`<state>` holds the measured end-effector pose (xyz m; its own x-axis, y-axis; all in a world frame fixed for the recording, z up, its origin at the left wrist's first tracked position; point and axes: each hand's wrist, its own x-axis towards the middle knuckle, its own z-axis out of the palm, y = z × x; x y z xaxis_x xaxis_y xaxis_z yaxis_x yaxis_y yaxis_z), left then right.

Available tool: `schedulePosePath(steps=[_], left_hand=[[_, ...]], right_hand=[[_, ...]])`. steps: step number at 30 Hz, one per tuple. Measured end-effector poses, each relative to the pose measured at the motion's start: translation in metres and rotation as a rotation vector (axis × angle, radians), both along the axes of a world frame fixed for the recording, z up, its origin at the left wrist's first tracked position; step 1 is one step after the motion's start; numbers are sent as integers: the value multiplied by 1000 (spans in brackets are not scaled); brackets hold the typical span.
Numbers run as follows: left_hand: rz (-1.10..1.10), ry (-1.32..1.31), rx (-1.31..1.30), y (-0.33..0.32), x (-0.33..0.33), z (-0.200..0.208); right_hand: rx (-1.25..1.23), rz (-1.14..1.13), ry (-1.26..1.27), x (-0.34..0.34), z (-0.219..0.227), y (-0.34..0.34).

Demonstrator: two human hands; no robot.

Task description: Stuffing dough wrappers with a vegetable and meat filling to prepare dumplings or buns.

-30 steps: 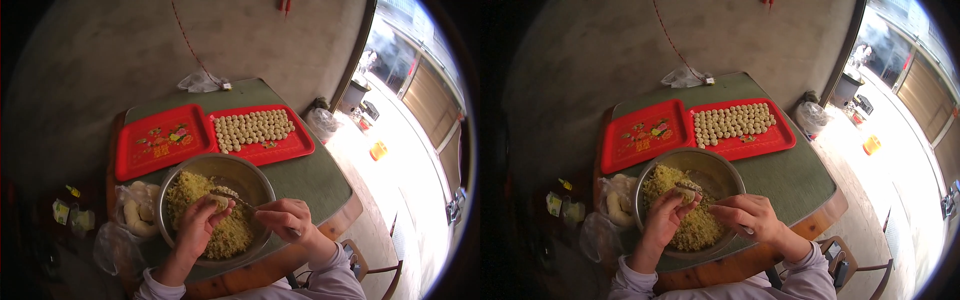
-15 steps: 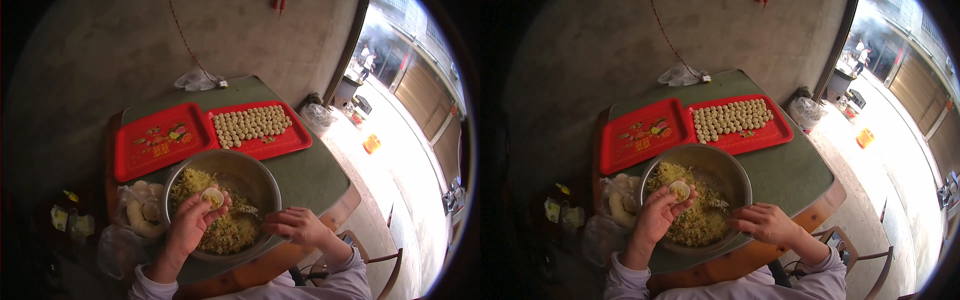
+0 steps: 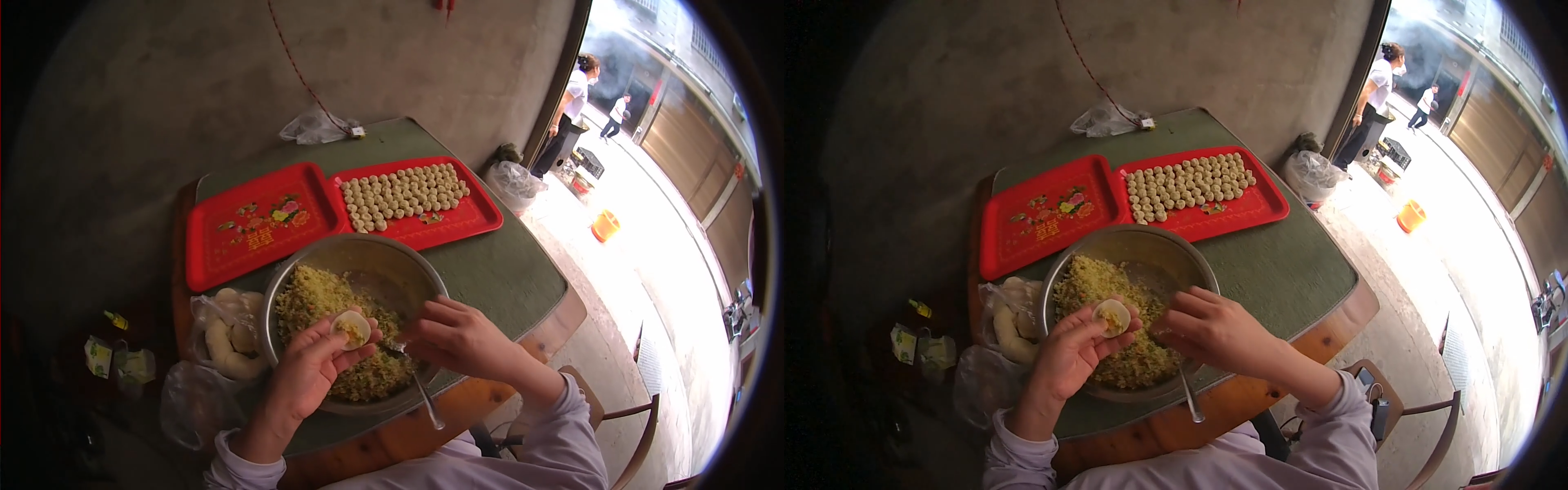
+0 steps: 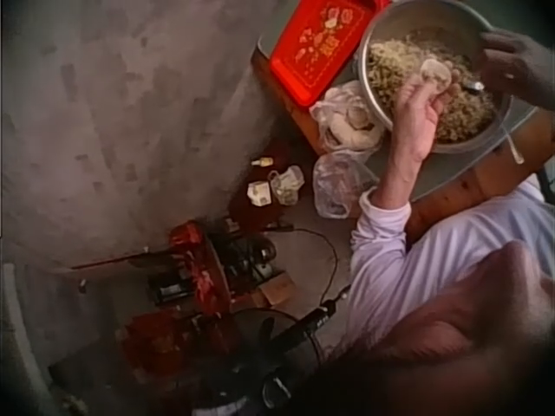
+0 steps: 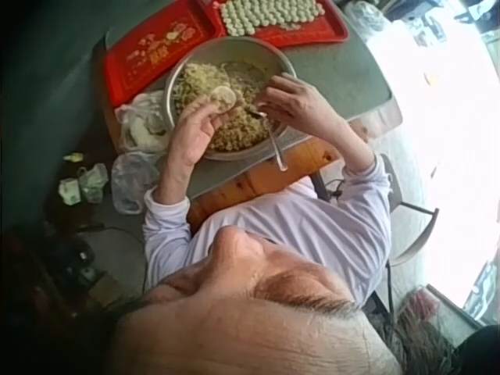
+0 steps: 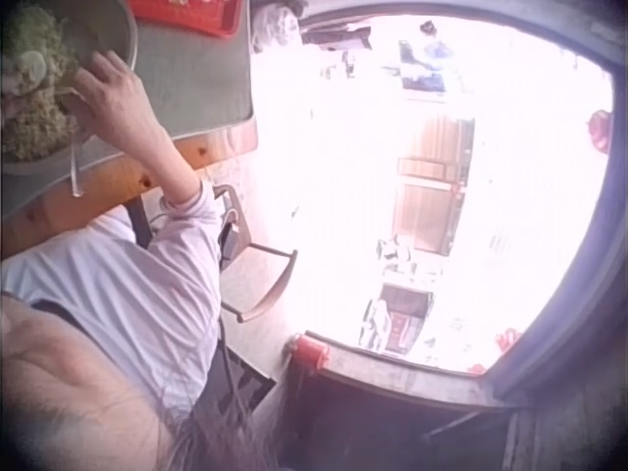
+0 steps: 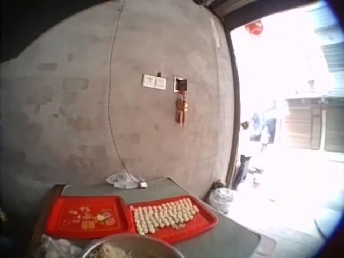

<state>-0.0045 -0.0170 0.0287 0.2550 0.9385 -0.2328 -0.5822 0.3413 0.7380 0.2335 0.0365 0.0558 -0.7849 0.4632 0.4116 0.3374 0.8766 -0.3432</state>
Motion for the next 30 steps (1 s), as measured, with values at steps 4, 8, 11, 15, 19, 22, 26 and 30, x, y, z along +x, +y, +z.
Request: schedulePosePath(steps=[4,8,11,15,19,22,26,30], left_hand=[[22,6,-50,-2,8,3],[27,10,-46,1,13,2],[3,6,-54,7,19,1],[13,8,-17,13,25,-3],[24,32,-50,22,32,0],[17,22,-45,25,34,-4],[27,22,-74,28,34,-6],[39,1,-53,28,36,-6]], right_hand=[[17,89,162,-23,-6,20],[-23,145,149,-30,-6,33],[-45,174,150,-30,-7,40],[-13,180,146,-27,-13,51],[-66,238,137,-19,-15,60],[-57,244,144,-15,-17,65],[-11,245,142,-16,-22,69],[4,266,129,-15,-15,67]])
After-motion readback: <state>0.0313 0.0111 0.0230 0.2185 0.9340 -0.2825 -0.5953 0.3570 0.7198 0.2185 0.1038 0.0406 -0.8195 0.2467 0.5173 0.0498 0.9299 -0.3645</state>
